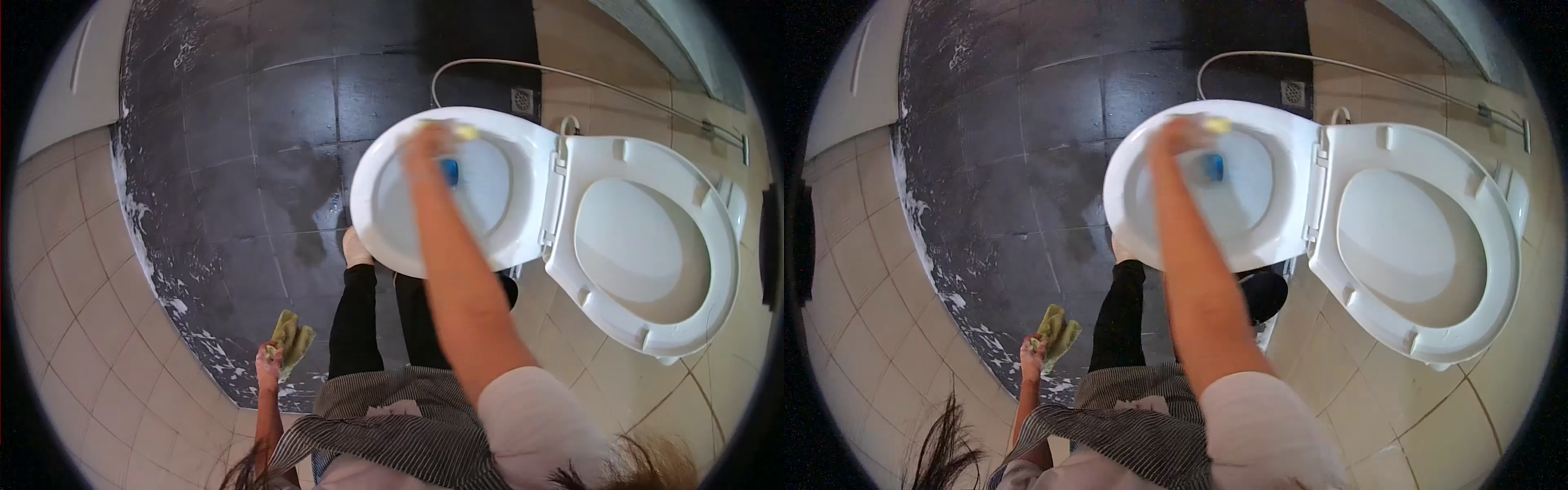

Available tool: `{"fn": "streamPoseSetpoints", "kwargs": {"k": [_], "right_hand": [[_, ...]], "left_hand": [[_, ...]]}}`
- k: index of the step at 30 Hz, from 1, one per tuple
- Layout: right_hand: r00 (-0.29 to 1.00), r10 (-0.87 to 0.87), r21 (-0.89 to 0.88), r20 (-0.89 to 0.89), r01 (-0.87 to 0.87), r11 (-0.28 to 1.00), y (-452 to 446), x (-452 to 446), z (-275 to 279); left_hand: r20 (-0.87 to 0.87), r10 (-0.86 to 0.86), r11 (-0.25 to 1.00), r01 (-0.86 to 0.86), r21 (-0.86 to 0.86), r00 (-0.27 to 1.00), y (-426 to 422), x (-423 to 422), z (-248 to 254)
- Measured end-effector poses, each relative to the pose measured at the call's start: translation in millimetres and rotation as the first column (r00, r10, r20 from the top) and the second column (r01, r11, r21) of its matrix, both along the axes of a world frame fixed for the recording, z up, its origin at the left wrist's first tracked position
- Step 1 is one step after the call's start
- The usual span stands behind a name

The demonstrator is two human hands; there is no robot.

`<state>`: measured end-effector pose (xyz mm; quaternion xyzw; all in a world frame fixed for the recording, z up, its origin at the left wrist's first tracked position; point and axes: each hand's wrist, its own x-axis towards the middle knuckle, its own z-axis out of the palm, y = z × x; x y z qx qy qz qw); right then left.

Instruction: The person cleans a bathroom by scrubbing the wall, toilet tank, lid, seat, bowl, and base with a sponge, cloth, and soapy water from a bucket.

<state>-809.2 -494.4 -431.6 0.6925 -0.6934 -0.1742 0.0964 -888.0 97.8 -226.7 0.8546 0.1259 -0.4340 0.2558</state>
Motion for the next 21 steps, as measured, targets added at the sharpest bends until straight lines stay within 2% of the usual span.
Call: {"fn": "streamPoseSetpoints", "kwargs": {"k": [1, 2, 3, 4, 5, 6, 7, 8, 9, 10, 11, 12, 13, 14, 16, 17, 18, 19, 20, 21], "right_hand": [[0.996, 0.023, -0.014, 0.09, -0.022, 1.0, 43, 32, 1], [0.778, -0.277, 0.354, 0.564, 0.075, 0.932, 74, 24, 67], [0.495, -0.37, 0.364, 0.786, 0.113, 0.925, 117, 7, 118], [0.574, -0.01, 0.219, 0.819, -0.298, 0.929, 156, -41, 120], [0.653, -0.135, 0.444, 0.746, -0.335, 0.831, 172, -86, 136], [0.711, 0.148, 0.426, 0.687, -0.56, 0.71, 163, -141, 169], [0.61, 0.298, 0.324, 0.734, -0.701, 0.635, 142, -194, 167], [0.666, 0.364, 0.484, 0.651, -0.734, 0.477, 101, -230, 182], [0.623, 0.64, 0.627, 0.45, -0.731, 0.271, 53, -254, 187], [0.605, 0.639, 0.627, 0.475, -0.742, 0.237, -3, -284, 178], [0.482, 0.712, 0.462, 0.511, -0.852, 0.245, -54, -320, 146], [0.357, 0.886, 0.669, 0.295, -0.74, 0.076, -102, -264, 200], [0.483, 0.774, 0.432, 0.409, -0.85, 0.301, -126, -267, 180], [0.484, 0.769, 0.436, 0.417, -0.849, 0.298, -129, -262, 173], [0.328, 0.934, 0.15, 0.142, -0.94, 0.307, -128, -247, 162], [0.727, 0.644, 0.385, 0.239, -0.68, 0.624, -96, -240, 180], [0.796, 0.493, 0.445, 0.351, -0.606, 0.66, -64, -265, 164], [0.798, 0.506, 0.389, 0.327, -0.602, 0.698, -19, -283, 141], [0.691, 0.706, 0.611, 0.156, -0.629, 0.48, 15, -264, 165], [0.643, 0.709, 0.595, 0.288, -0.701, 0.393, 60, -287, 110]], "left_hand": [[0.004, -0.051, 0.998, 0.051, 0.03, 0.999, -12, 1, 3], [0.007, -0.105, 0.993, 0.105, 0.059, 0.994, -24, 3, 7], [0.003, -0.123, 0.991, 0.122, 0.054, 0.992, -38, 5, 12], [0.055, -0.102, 0.995, 0.102, 0.0, 0.993, -57, 7, 18], [0.104, -0.073, 0.995, 0.079, -0.055, 0.992, -72, 10, 21], [0.102, -0.078, 0.994, 0.085, -0.062, 0.992, -82, 12, 21], [0.1, 0.004, 0.995, 0.006, -0.096, 0.995, -89, 14, 21], [0.096, 0.088, 0.989, -0.076, -0.128, 0.991, -96, 16, 22], [0.074, 0.085, 0.99, -0.076, -0.116, 0.994, -103, 20, 23], [0.075, 0.084, 0.99, -0.074, -0.12, 0.994, -115, 24, 25], [0.091, 0.087, 0.99, -0.075, -0.123, 0.992, -129, 26, 28], [0.106, 0.089, 0.99, -0.076, -0.122, 0.99, -142, 30, 29], [0.076, 0.089, 0.987, -0.078, -0.138, 0.993, -153, 34, 28], [0.077, 0.087, 0.989, -0.077, -0.127, 0.993, -157, 34, 20], [-0.07, 0.463, 0.856, -0.466, -0.225, 0.884, -168, 36, 1], [-0.058, 0.468, 0.855, -0.468, -0.224, 0.882, -181, 41, 2], [-0.214, 0.589, 0.747, -0.627, -0.223, 0.779, -199, 44, 6], [-0.368, 0.677, 0.616, -0.764, -0.189, 0.637, -215, 46, 10], [-0.363, 0.686, 0.61, -0.77, -0.185, 0.631, -228, 48, 10], [-0.436, 0.689, 0.519, -0.814, -0.263, 0.579, -241, 49, 7]]}}
